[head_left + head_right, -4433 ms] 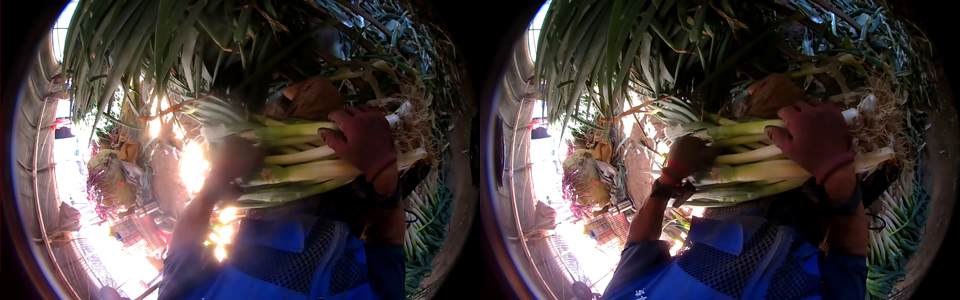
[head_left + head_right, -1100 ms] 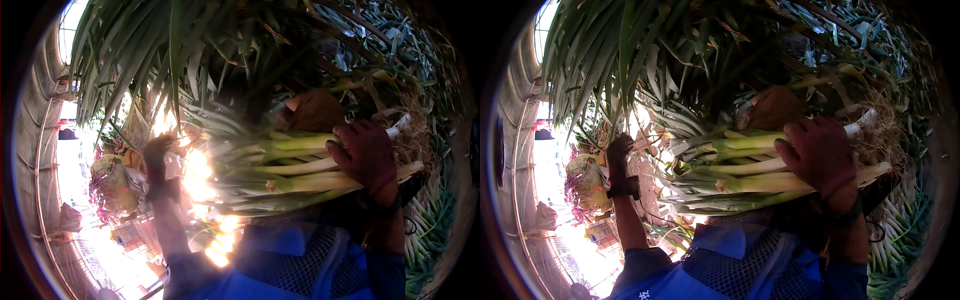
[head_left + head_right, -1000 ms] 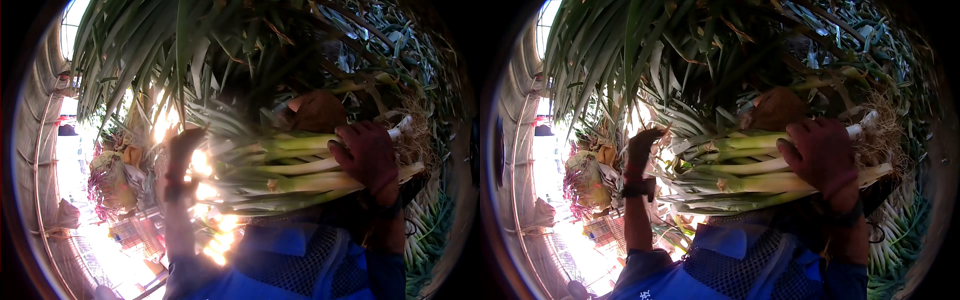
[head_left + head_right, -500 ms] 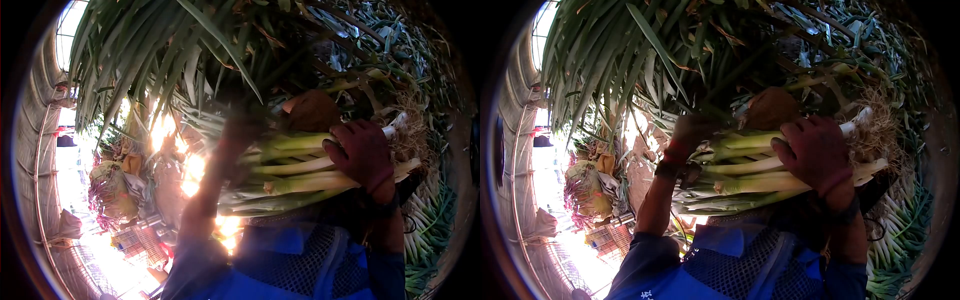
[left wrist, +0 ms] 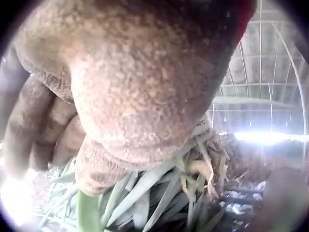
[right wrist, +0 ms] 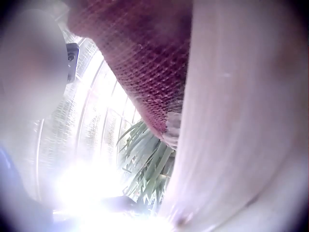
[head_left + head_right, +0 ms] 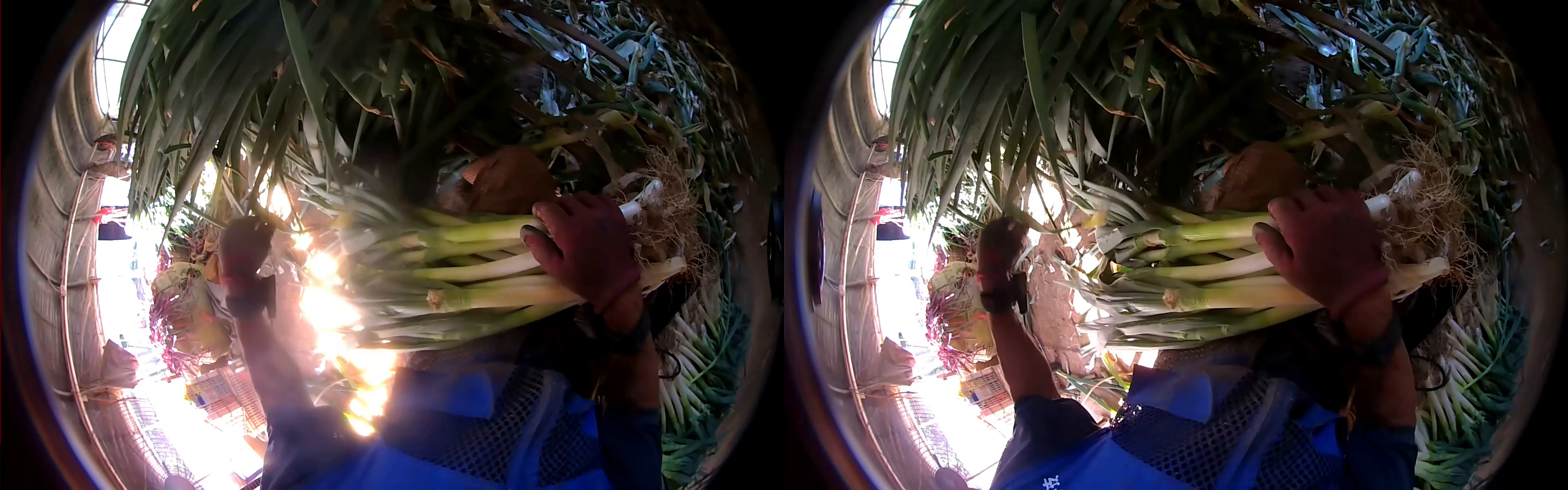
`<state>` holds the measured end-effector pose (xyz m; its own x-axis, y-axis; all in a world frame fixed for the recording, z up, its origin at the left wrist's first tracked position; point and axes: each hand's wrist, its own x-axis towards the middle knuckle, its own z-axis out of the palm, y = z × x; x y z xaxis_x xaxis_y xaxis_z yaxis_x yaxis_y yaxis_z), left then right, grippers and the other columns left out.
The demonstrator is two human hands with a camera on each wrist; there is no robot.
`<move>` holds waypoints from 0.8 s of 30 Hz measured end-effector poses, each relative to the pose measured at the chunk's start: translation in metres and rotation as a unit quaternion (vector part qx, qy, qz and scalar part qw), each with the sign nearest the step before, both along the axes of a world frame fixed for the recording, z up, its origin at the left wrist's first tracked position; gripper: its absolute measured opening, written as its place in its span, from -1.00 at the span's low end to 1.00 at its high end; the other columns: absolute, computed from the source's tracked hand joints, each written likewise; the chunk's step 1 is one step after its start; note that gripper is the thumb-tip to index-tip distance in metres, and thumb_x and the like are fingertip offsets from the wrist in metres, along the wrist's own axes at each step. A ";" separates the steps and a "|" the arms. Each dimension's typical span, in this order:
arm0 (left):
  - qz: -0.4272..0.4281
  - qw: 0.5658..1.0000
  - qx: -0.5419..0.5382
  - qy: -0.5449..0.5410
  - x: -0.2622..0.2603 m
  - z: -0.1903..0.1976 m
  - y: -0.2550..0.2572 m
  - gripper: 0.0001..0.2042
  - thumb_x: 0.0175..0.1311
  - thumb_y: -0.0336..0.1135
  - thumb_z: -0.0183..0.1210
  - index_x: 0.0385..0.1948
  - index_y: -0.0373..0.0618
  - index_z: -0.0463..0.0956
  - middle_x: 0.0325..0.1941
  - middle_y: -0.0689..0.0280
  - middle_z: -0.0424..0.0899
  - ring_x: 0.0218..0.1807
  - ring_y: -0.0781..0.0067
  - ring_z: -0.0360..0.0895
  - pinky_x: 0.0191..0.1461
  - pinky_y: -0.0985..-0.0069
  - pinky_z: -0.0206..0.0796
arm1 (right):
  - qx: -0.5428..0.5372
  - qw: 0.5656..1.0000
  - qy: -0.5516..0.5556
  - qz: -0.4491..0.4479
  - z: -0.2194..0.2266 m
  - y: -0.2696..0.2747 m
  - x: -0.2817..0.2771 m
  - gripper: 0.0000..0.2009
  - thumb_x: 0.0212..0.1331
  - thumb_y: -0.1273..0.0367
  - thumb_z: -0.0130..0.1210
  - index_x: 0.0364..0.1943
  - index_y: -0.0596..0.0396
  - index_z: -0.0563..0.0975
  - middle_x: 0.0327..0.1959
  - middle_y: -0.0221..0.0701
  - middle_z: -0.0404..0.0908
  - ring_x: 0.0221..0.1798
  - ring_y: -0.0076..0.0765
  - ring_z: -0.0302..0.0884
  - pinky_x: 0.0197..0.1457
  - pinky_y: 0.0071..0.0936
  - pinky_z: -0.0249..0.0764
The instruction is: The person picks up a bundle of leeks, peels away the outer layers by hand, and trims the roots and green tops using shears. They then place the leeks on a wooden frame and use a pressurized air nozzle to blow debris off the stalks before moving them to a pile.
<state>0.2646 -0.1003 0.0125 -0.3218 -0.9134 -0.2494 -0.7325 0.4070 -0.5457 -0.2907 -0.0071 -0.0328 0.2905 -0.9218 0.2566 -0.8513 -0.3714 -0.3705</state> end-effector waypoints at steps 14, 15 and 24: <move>-0.081 0.493 0.574 0.648 -0.364 -0.106 0.158 -0.59 0.53 -0.12 0.18 0.23 -0.20 0.58 0.15 0.08 0.73 0.16 0.10 0.68 0.31 0.24 0.49 | 0.150 0.983 0.103 0.018 0.022 -0.061 0.021 -0.57 0.27 -0.03 0.19 -0.31 0.09 0.66 -0.32 -0.15 0.75 -0.12 0.12 0.72 0.01 0.02 0.57; -0.182 0.490 0.545 0.655 -0.369 -0.131 0.161 -0.59 0.54 -0.11 0.15 0.21 -0.22 0.59 0.15 0.06 0.72 0.17 0.07 0.67 0.33 0.23 0.46 | 0.206 0.970 0.130 0.017 0.034 -0.071 0.026 -0.52 0.28 -0.08 0.16 -0.24 0.10 0.71 -0.23 -0.13 0.78 -0.06 0.11 0.73 0.08 0.00 0.61; 0.058 0.415 0.561 0.714 -0.360 -0.211 0.150 -0.55 0.53 -0.09 0.15 0.24 -0.26 0.54 0.17 0.03 0.70 0.20 0.08 0.65 0.37 0.20 0.44 | 0.392 0.888 0.241 -0.001 0.050 -0.125 0.044 -0.39 0.28 -0.19 0.03 0.06 0.00 0.74 0.10 -0.09 0.73 0.18 0.04 0.69 0.29 -0.14 0.55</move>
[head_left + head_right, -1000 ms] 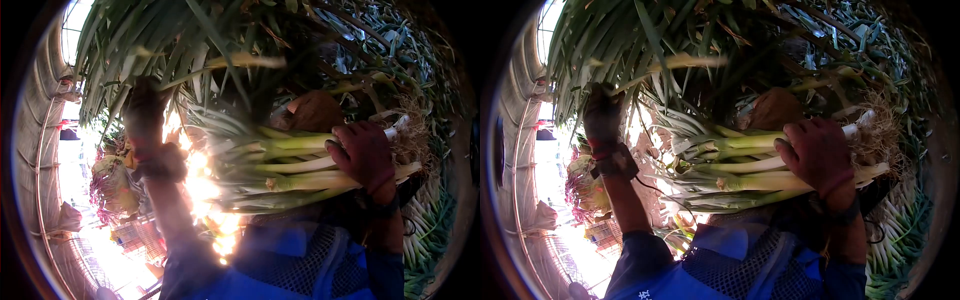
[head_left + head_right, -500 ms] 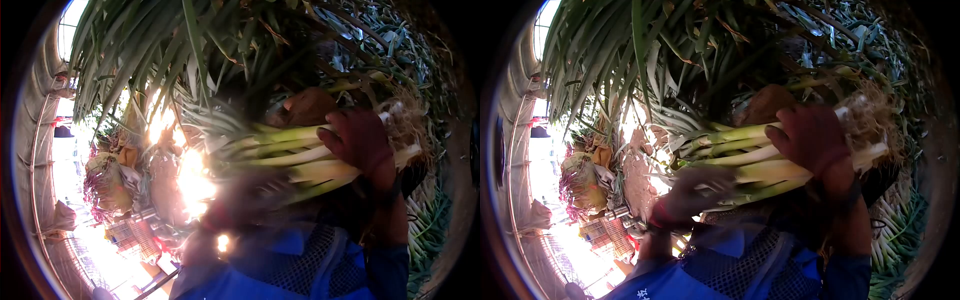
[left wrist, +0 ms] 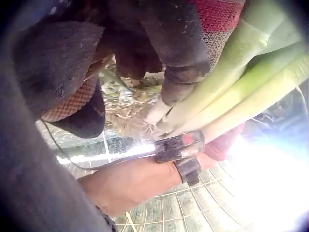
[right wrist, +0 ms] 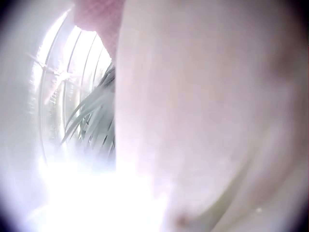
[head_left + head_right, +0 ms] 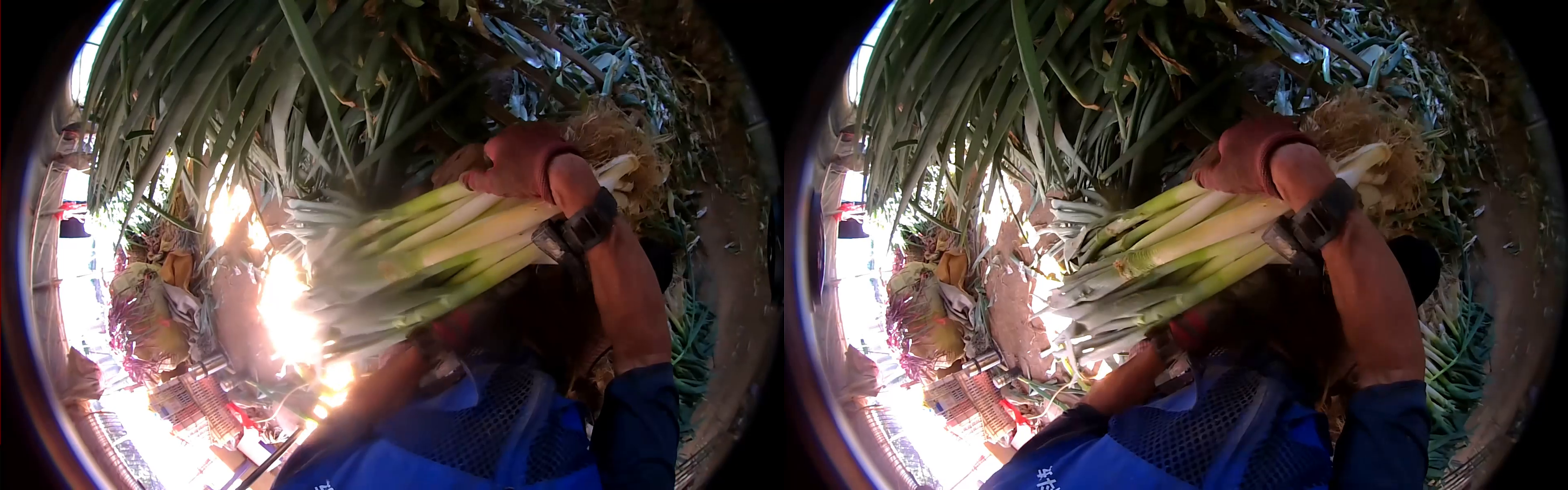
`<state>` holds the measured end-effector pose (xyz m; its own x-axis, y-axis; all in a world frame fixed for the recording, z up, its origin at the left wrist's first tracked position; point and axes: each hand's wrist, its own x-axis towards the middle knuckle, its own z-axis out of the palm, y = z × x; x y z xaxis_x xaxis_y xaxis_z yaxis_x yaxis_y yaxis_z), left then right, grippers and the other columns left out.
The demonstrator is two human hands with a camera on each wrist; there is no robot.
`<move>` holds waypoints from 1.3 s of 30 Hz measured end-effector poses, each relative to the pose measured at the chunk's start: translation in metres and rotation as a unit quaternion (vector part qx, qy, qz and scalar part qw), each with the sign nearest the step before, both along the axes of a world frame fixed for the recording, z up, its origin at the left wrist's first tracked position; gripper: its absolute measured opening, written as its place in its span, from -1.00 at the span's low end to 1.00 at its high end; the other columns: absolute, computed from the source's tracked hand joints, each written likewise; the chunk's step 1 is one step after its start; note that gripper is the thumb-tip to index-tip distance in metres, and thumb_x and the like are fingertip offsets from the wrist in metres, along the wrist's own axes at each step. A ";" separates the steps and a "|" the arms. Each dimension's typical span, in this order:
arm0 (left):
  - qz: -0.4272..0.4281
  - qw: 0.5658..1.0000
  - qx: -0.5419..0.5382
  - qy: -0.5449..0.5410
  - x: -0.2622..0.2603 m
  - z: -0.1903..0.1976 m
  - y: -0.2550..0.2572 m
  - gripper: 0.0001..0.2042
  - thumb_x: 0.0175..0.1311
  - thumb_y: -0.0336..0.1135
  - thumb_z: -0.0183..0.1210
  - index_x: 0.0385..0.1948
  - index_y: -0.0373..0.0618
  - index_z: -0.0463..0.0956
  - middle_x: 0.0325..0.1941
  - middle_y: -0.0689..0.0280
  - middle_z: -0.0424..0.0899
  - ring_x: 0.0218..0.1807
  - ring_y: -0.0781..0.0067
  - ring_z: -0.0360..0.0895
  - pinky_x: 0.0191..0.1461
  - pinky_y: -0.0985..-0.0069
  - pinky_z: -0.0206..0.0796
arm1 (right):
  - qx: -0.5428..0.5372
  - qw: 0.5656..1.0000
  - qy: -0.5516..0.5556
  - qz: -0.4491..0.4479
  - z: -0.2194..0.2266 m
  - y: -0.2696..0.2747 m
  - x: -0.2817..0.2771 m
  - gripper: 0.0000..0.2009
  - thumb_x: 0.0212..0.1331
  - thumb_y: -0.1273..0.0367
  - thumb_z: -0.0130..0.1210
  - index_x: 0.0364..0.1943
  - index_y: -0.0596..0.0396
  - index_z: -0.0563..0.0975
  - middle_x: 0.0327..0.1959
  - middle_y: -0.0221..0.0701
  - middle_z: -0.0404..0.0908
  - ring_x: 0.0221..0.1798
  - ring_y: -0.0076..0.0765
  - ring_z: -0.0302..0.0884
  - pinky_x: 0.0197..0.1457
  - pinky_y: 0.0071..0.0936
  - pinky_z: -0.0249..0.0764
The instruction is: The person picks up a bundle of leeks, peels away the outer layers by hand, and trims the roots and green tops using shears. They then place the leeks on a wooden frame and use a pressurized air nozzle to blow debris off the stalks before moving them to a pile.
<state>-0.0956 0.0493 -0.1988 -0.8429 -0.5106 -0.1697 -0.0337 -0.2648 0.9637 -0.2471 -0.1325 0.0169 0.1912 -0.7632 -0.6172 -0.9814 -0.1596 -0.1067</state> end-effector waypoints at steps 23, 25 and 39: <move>0.170 0.775 0.490 0.361 0.005 0.088 -0.009 -0.30 0.42 0.05 0.26 0.44 -0.26 0.32 0.43 0.05 0.52 0.43 0.02 0.47 0.55 0.03 0.25 | 0.074 0.990 -0.120 -0.015 -0.017 0.024 -0.032 -0.21 0.19 -0.35 0.10 -0.03 0.19 0.72 -0.12 0.05 0.75 0.03 0.12 0.73 0.14 -0.10 0.57; 0.156 0.781 0.504 0.335 0.009 0.087 -0.009 -0.28 0.42 0.06 0.26 0.44 -0.27 0.32 0.43 0.05 0.52 0.43 0.02 0.47 0.55 0.03 0.24 | 0.059 0.990 -0.129 -0.016 -0.020 0.024 -0.033 -0.20 0.19 -0.35 0.10 -0.03 0.20 0.72 -0.12 0.04 0.75 0.02 0.10 0.73 0.15 -0.11 0.56; 0.193 0.828 0.474 0.229 0.014 0.047 0.003 -0.21 0.37 0.17 0.26 0.47 -0.23 0.29 0.46 0.05 0.48 0.49 0.04 0.39 0.59 0.03 0.17 | 0.092 0.992 -0.088 -0.022 -0.019 0.017 -0.032 -0.09 0.13 -0.42 0.05 0.03 0.28 0.70 0.02 0.08 0.72 0.12 0.10 0.69 0.28 -0.15 0.51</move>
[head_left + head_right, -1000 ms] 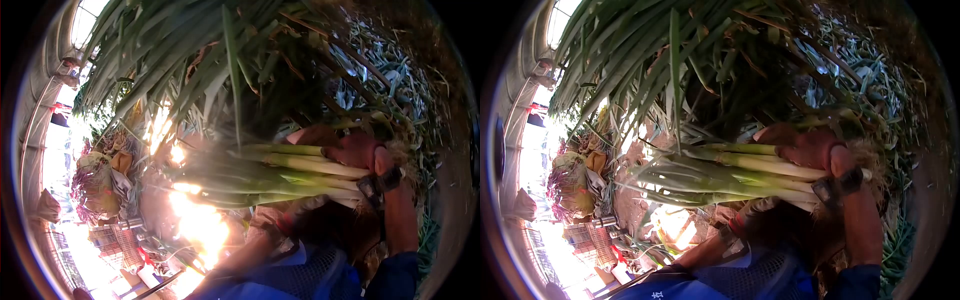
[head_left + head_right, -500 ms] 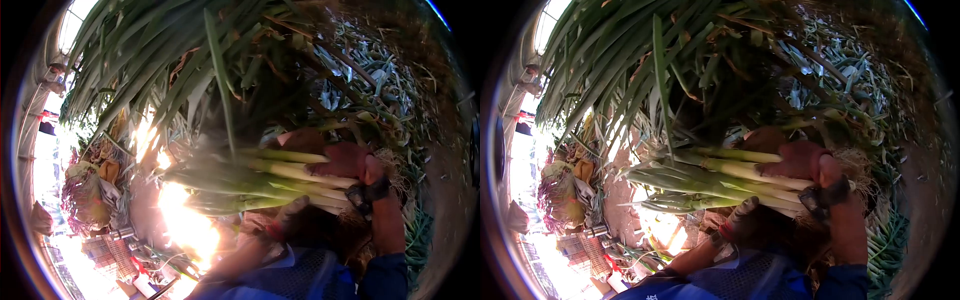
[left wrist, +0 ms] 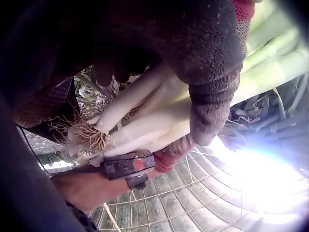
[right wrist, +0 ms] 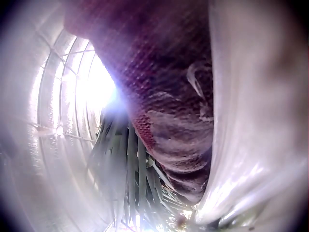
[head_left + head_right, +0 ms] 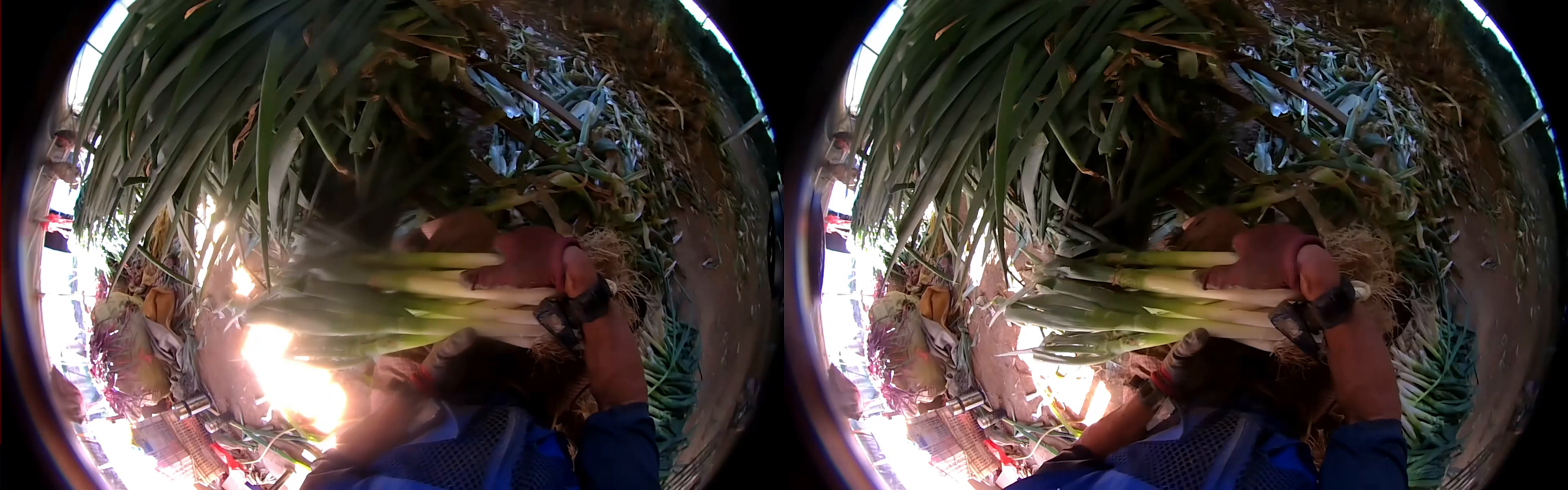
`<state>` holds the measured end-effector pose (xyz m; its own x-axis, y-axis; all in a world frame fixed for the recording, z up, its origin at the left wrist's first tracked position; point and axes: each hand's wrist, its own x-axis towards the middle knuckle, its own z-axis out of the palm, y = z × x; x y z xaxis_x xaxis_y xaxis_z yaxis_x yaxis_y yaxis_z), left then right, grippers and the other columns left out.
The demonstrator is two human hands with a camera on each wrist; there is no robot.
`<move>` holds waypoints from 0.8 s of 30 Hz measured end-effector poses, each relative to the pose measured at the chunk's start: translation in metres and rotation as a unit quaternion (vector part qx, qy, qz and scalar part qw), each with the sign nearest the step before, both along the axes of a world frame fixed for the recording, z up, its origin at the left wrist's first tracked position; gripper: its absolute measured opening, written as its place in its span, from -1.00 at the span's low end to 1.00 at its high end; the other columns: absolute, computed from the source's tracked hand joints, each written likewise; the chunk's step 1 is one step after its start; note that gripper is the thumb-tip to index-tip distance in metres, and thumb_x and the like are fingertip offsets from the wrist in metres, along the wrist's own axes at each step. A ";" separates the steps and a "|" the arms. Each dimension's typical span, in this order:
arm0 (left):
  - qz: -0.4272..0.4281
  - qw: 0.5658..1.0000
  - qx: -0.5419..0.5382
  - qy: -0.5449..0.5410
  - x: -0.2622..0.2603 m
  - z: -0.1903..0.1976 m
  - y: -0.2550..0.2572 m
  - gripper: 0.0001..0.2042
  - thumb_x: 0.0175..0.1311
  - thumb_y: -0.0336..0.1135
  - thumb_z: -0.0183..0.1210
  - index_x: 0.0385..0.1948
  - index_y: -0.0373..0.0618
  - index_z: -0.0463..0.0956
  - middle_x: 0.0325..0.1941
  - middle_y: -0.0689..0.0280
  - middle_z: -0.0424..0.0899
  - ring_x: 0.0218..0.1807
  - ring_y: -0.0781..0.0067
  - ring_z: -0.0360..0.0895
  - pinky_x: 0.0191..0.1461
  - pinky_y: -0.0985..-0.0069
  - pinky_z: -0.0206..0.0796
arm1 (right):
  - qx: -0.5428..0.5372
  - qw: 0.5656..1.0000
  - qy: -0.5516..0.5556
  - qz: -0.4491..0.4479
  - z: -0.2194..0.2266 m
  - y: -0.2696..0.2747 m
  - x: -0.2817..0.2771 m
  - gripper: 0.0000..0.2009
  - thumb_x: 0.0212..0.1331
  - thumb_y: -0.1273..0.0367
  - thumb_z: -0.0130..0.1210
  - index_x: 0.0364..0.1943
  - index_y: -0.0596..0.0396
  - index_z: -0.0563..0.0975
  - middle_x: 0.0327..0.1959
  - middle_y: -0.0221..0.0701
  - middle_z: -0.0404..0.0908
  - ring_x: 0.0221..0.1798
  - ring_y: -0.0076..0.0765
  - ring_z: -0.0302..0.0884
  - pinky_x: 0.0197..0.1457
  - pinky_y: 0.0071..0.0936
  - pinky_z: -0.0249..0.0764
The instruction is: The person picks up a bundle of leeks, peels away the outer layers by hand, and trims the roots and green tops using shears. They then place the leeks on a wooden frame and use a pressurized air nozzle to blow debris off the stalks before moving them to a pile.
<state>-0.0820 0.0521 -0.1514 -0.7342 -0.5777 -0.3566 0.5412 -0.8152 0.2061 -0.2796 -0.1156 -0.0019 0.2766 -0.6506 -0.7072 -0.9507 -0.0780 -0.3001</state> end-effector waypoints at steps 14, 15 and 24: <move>-0.021 0.988 -0.016 0.153 -0.013 0.052 -0.018 -0.15 0.35 0.18 0.29 0.52 -0.21 0.21 0.54 0.05 0.37 0.56 0.03 0.29 0.64 0.00 0.07 | -0.010 1.000 -0.002 -0.009 -0.006 0.001 -0.007 -0.07 0.07 -0.48 0.03 -0.13 0.27 0.74 -0.13 0.06 0.76 -0.06 0.07 0.75 0.14 -0.14 0.56; -0.008 0.985 -0.041 0.167 -0.016 0.057 -0.021 -0.14 0.35 0.19 0.28 0.52 -0.21 0.20 0.55 0.05 0.35 0.57 0.04 0.27 0.66 0.02 0.05 | -0.001 1.000 -0.007 -0.006 -0.010 0.001 -0.008 -0.07 0.07 -0.48 0.02 -0.14 0.27 0.75 -0.14 0.06 0.76 -0.06 0.07 0.75 0.13 -0.14 0.56; -0.091 0.991 -0.057 -0.077 0.001 0.011 -0.041 -0.25 0.36 0.03 0.33 0.45 -0.24 0.30 0.44 0.09 0.50 0.44 0.13 0.45 0.54 0.10 0.25 | 0.090 0.995 0.007 -0.034 0.013 -0.007 -0.007 -0.16 0.15 -0.36 0.06 0.06 0.20 0.71 0.05 0.04 0.73 0.18 0.08 0.67 0.30 -0.15 0.52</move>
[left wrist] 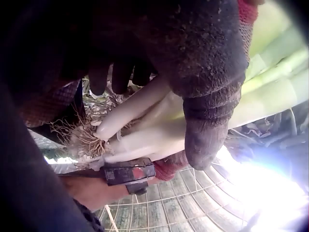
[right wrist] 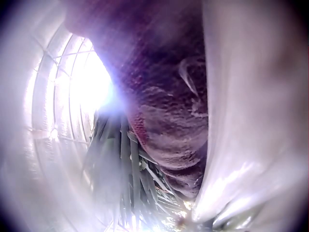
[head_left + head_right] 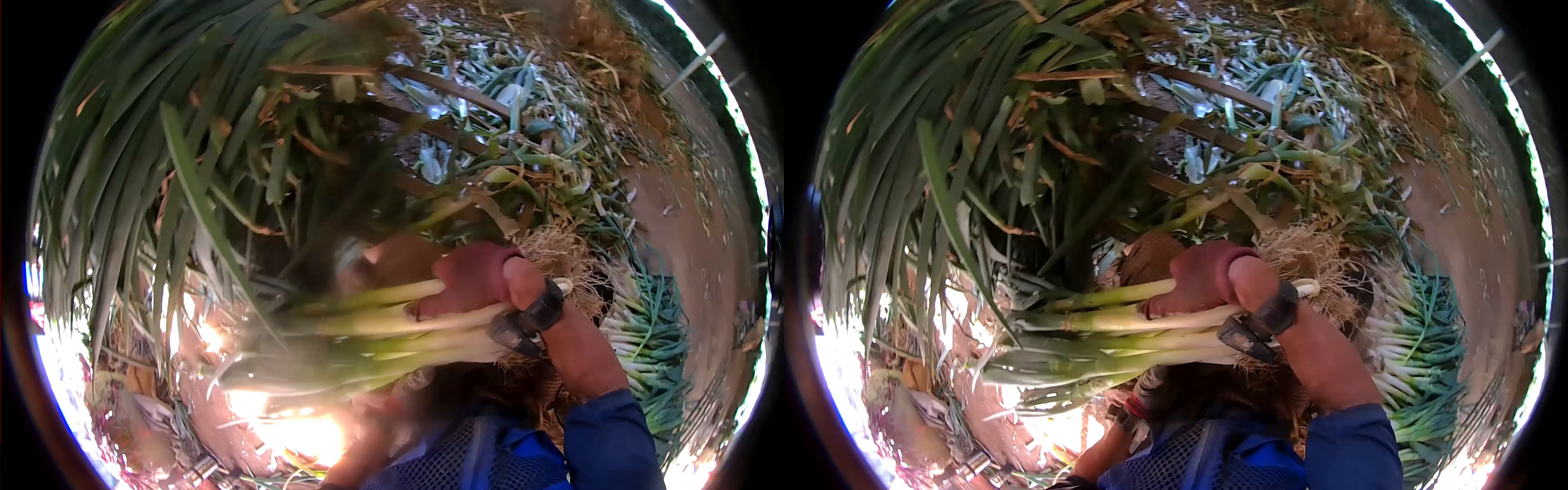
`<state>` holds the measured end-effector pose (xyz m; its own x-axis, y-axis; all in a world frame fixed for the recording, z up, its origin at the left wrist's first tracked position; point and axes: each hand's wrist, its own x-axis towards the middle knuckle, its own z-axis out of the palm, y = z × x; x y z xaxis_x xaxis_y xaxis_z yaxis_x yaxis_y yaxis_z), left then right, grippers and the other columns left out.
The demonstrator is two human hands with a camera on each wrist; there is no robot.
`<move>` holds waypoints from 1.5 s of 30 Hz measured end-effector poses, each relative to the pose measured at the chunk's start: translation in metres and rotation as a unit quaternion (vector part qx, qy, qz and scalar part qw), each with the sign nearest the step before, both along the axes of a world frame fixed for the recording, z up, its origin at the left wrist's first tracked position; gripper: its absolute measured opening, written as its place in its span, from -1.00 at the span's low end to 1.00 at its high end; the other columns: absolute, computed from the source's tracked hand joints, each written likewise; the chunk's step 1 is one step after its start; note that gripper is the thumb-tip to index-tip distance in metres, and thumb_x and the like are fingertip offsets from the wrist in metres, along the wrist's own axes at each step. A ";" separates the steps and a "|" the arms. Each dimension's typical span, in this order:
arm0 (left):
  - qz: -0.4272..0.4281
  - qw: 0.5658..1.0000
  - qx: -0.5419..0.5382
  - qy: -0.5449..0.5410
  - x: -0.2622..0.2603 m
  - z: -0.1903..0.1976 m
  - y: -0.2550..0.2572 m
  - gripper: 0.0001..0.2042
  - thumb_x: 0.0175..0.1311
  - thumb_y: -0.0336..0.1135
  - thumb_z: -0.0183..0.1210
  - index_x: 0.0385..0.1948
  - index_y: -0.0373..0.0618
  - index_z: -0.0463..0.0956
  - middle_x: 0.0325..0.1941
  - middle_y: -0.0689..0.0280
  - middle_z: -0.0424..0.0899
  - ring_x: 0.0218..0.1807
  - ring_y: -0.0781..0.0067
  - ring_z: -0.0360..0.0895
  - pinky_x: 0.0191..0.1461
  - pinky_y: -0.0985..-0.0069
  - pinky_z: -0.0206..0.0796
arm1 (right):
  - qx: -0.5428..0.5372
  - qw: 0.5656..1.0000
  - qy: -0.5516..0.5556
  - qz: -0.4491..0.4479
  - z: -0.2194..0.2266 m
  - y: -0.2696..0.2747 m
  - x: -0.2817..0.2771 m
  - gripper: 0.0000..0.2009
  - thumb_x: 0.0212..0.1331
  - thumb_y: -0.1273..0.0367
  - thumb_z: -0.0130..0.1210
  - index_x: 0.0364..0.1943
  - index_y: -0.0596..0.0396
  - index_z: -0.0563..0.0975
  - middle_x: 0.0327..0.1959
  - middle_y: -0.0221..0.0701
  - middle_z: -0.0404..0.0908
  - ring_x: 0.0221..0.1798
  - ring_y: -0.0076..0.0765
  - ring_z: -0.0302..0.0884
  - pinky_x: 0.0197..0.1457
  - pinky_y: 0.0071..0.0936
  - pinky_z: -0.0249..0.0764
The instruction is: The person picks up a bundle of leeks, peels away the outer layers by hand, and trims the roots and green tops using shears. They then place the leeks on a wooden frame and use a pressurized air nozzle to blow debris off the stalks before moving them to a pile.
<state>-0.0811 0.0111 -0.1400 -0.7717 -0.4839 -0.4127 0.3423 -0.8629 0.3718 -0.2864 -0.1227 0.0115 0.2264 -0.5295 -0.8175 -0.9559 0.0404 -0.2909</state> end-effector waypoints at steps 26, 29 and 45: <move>0.053 0.755 -0.464 -0.460 -0.040 -0.081 -0.212 -0.32 0.37 -0.05 0.34 0.41 -0.25 0.36 0.36 0.10 0.57 0.34 0.18 0.54 0.45 0.16 0.35 | 0.047 0.964 -0.238 -0.113 -0.034 0.039 -0.037 -0.33 0.22 -0.16 0.20 0.17 0.11 0.61 0.11 -0.33 0.72 0.11 -0.29 0.63 0.30 -0.19 0.45; 0.059 0.731 -0.517 -0.442 -0.064 -0.046 -0.203 -0.33 0.37 -0.06 0.34 0.40 -0.25 0.36 0.35 0.11 0.58 0.33 0.18 0.55 0.44 0.16 0.36 | -0.018 0.964 -0.233 -0.124 -0.008 0.068 -0.063 -0.31 0.19 -0.16 0.23 0.17 0.15 0.60 0.10 -0.29 0.72 0.10 -0.28 0.64 0.28 -0.20 0.47; -0.590 0.613 -0.419 0.317 -0.335 0.213 0.270 -0.37 0.37 -0.10 0.35 0.37 -0.25 0.40 0.29 0.12 0.63 0.27 0.21 0.60 0.39 0.19 0.43 | -0.373 0.522 0.079 -0.763 0.179 0.651 -0.096 -0.14 0.01 -0.20 0.39 0.14 0.37 0.57 0.04 -0.07 0.71 0.08 -0.20 0.70 0.19 -0.27 0.60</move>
